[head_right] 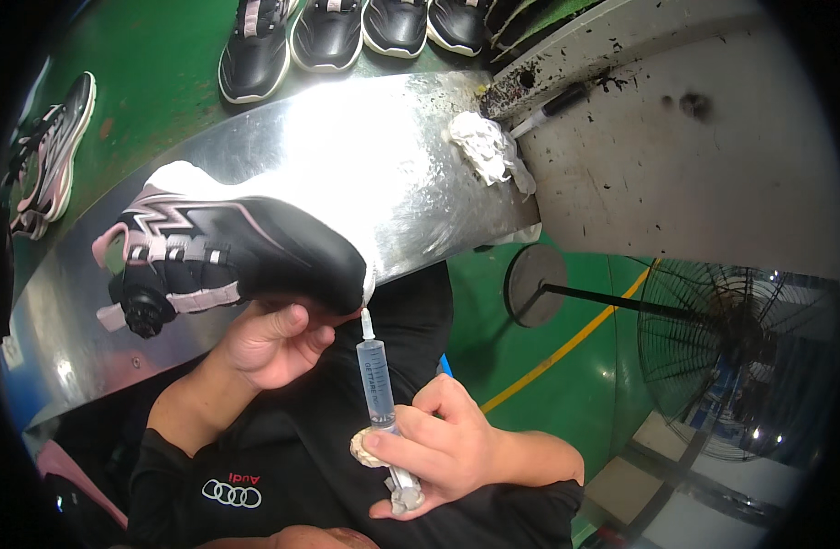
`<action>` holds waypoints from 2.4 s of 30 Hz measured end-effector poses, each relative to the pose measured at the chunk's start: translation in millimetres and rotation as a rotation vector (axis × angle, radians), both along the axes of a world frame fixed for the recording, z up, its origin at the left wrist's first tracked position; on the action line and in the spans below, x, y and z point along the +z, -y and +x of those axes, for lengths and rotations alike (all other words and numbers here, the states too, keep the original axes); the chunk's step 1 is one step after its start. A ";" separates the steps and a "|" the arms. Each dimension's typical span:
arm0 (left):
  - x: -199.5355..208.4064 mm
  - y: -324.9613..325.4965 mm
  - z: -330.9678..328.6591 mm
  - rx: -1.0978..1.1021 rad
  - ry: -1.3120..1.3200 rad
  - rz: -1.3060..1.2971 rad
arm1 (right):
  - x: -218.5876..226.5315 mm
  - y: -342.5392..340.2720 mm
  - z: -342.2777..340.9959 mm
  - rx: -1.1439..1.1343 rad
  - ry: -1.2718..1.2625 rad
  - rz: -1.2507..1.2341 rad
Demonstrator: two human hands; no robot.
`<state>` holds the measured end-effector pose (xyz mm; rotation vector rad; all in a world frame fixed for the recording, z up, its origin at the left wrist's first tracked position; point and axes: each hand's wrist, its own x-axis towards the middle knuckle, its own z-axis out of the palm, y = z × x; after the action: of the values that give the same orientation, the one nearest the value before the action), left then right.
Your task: The person applies adhesive along the soles and seams of shoes using a syringe dispenser, rotating each shoe by hand and placing completed shoes onto a conveyor belt.
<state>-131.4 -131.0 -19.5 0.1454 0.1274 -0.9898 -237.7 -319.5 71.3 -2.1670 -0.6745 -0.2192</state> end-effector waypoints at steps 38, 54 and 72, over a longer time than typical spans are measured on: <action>10.8 -98.0 -56.0 0.150 -0.073 0.346 | -98.2 34.9 75.9 -0.128 0.308 -0.236; -1.4 -139.1 184.0 0.358 0.580 0.984 | -105.9 11.6 131.2 -0.217 0.186 -0.130; -4.5 -215.5 161.9 0.857 0.591 1.421 | -113.2 5.9 134.0 -0.191 0.242 -0.149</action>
<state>30.6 84.5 -23.9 1.5299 0.2966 0.1831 -103.7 -325.4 -42.0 -2.3732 -0.6337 -0.5556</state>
